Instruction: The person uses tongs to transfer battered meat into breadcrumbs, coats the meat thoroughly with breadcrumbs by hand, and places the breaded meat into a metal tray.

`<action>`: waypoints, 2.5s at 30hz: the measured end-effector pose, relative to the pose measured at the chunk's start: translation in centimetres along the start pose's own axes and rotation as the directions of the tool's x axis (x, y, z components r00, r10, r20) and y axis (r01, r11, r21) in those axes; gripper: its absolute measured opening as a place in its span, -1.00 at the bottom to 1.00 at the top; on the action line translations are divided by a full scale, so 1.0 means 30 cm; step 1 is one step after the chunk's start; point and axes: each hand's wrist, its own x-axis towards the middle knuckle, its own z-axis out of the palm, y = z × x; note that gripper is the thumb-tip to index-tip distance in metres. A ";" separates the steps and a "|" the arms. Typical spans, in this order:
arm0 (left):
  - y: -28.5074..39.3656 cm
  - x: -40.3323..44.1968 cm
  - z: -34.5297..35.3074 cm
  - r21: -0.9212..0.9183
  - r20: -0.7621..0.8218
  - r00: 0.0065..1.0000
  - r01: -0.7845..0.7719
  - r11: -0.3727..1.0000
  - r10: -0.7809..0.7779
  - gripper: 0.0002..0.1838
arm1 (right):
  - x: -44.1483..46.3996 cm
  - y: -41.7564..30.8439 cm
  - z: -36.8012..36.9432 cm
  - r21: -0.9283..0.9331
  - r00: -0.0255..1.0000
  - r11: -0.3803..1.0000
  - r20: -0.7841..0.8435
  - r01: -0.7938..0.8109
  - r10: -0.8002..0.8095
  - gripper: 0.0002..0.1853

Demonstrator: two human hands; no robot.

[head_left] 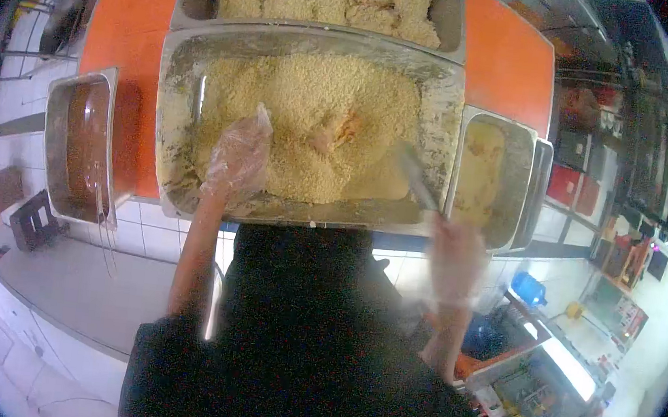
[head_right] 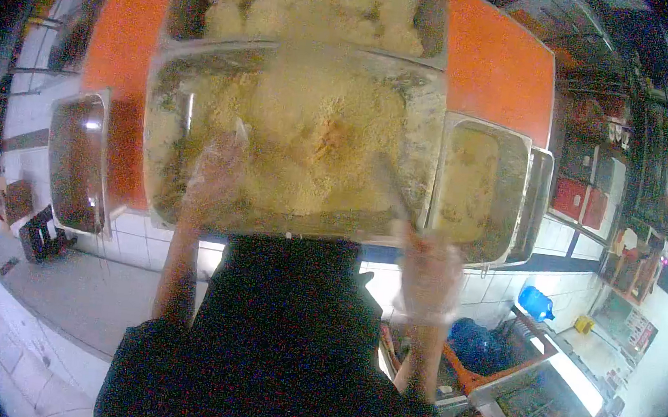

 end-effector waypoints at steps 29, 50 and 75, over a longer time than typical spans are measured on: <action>-0.114 0.258 0.084 -0.004 0.022 0.999 0.045 0.999 -0.045 -0.47 | 0.017 0.676 0.192 -0.167 0.858 0.848 0.019 -0.504 0.514 -0.50; -0.099 0.219 0.114 -0.005 0.057 0.997 0.062 0.998 -0.061 -0.44 | -0.101 0.662 -0.010 0.109 0.788 0.814 -0.206 -0.570 0.580 -0.72; -0.147 0.402 0.203 -0.406 0.023 0.982 0.182 0.896 -0.189 -0.37 | 0.552 0.007 0.409 0.174 0.922 0.908 0.005 0.381 -0.388 -0.36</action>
